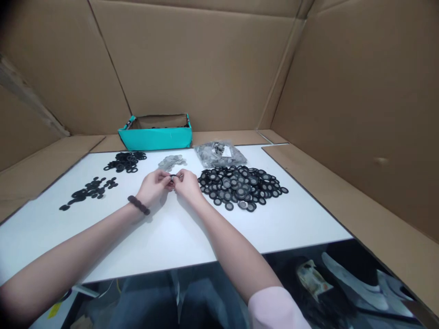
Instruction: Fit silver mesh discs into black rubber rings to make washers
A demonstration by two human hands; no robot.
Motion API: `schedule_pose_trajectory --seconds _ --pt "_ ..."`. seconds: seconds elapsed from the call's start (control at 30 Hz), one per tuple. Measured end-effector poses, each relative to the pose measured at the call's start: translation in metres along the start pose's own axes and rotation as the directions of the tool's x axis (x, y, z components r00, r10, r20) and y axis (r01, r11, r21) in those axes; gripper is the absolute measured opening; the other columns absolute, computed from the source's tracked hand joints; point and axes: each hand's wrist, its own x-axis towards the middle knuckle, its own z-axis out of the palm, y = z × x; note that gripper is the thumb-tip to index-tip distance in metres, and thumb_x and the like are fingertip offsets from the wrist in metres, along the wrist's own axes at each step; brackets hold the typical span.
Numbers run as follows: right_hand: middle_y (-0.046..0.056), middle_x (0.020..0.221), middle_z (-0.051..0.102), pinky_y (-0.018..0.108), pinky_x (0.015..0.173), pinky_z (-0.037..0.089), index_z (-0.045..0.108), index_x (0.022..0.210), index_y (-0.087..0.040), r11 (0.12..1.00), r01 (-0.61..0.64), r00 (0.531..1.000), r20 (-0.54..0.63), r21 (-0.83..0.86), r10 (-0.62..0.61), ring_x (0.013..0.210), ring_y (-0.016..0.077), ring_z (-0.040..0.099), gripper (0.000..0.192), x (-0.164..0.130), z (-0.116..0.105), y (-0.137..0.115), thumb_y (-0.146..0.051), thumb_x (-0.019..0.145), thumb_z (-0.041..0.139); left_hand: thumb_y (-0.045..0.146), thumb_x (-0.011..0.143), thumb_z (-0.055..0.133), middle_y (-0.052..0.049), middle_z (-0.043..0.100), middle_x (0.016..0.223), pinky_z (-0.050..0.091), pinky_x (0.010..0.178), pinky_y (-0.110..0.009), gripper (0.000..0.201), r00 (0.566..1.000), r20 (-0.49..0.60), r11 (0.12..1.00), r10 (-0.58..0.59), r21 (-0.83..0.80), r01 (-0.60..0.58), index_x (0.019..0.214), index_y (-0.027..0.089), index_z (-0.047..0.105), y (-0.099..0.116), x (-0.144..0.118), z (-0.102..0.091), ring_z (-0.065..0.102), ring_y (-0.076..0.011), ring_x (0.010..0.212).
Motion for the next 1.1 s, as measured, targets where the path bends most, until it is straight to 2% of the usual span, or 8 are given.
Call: schedule_pose_trajectory --seconds 0.13,0.23,0.37,0.57,0.7,0.83,0.93,1.1 --pt "-0.002 0.055 0.057 0.019 0.049 0.039 0.048 0.063 -0.016 1.0 0.029 1.0 -0.009 -0.011 -0.029 0.049 0.0087 0.053 0.014 0.001 0.001 0.001 -0.014 0.075 0.053 0.016 0.074 0.052 -0.004 0.064 0.064 0.05 0.059 -0.028 0.008 0.992 -0.035 0.984 0.123 0.136 -0.117 0.078 0.014 0.059 0.002 -0.002 -0.002 0.063 -0.0172 0.061" --pt "-0.002 0.052 0.055 0.019 0.044 0.037 0.049 0.065 -0.015 0.986 -0.06 0.997 0.066 0.155 0.05 0.042 0.007 0.049 0.013 0.003 0.001 0.0 -0.012 0.077 0.053 0.018 0.075 0.051 -0.006 0.067 0.07 0.05 0.063 -0.029 0.017 0.986 0.018 0.978 0.167 0.121 -0.168 0.084 0.013 0.064 -0.001 0.001 -0.005 0.063 -0.0176 0.065" --pt "-0.003 0.048 0.055 0.02 0.042 0.042 0.047 0.07 -0.015 0.904 -0.204 0.977 0.14 0.377 0.162 0.038 0.0076 0.049 0.012 0.004 0.001 -0.004 -0.008 0.08 0.05 0.018 0.074 0.05 -0.006 0.069 0.076 0.05 0.067 -0.028 0.024 0.983 0.043 0.982 0.178 0.054 -0.181 0.091 0.013 0.066 -0.006 0.005 -0.007 0.064 -0.0166 0.067" --pt "-0.003 0.046 0.056 0.016 0.04 0.041 0.049 0.063 -0.013 0.895 -0.154 0.986 0.123 0.419 0.112 0.037 0.0054 0.05 0.018 0.001 0.0 -0.008 -0.001 0.076 0.051 0.019 0.072 0.051 -0.007 0.069 0.079 0.05 0.067 -0.03 0.018 0.965 -0.01 0.957 0.26 0.131 -0.257 0.083 0.014 0.065 -0.008 0.004 -0.007 0.064 -0.0183 0.07" --pt "-0.003 0.045 0.056 0.015 0.039 0.041 0.051 0.065 -0.013 0.891 -0.164 0.984 0.134 0.423 0.117 0.036 0.0055 0.05 0.016 -0.001 -0.003 -0.01 -0.001 0.076 0.052 0.02 0.069 0.055 -0.006 0.068 0.073 0.05 0.064 -0.029 0.015 0.971 0.031 0.969 0.237 0.059 -0.239 0.079 0.014 0.065 -0.01 0.008 -0.01 0.063 -0.0181 0.067" --pt "-0.003 0.047 0.06 0.016 0.046 0.047 0.053 0.076 -0.014 0.856 -0.112 0.992 0.113 0.504 0.063 0.043 0.0073 0.058 0.013 0.0 -0.005 -0.012 -0.002 0.078 0.05 0.021 0.069 0.057 -0.005 0.066 0.069 0.05 0.062 -0.029 0.017 0.984 -0.013 0.979 0.176 -0.106 -0.176 0.08 0.012 0.065 -0.006 0.01 -0.011 0.061 -0.0156 0.06" --pt "-0.002 0.049 0.062 0.017 0.049 0.049 0.051 0.074 -0.014 0.835 -0.138 0.989 0.113 0.532 0.092 0.047 0.0084 0.061 0.014 0.001 -0.004 -0.011 -0.001 0.079 0.049 0.021 0.07 0.056 -0.006 0.067 0.075 0.051 0.064 -0.03 0.02 0.989 -0.008 0.972 0.15 -0.181 -0.149 0.085 0.011 0.064 -0.003 0.008 -0.01 0.062 -0.0154 0.063" --pt "-0.001 0.05 0.062 0.018 0.049 0.05 0.049 0.07 -0.014 0.813 -0.193 0.981 0.103 0.55 0.164 0.049 0.0095 0.062 0.015 0.002 -0.004 -0.013 -0.002 0.079 0.05 0.018 0.069 0.056 -0.007 0.067 0.083 0.051 0.067 -0.03 0.019 0.978 -0.021 0.97 0.209 -0.124 -0.21 0.086 0.013 0.062 -0.002 0.005 -0.008 0.062 -0.0166 0.072"
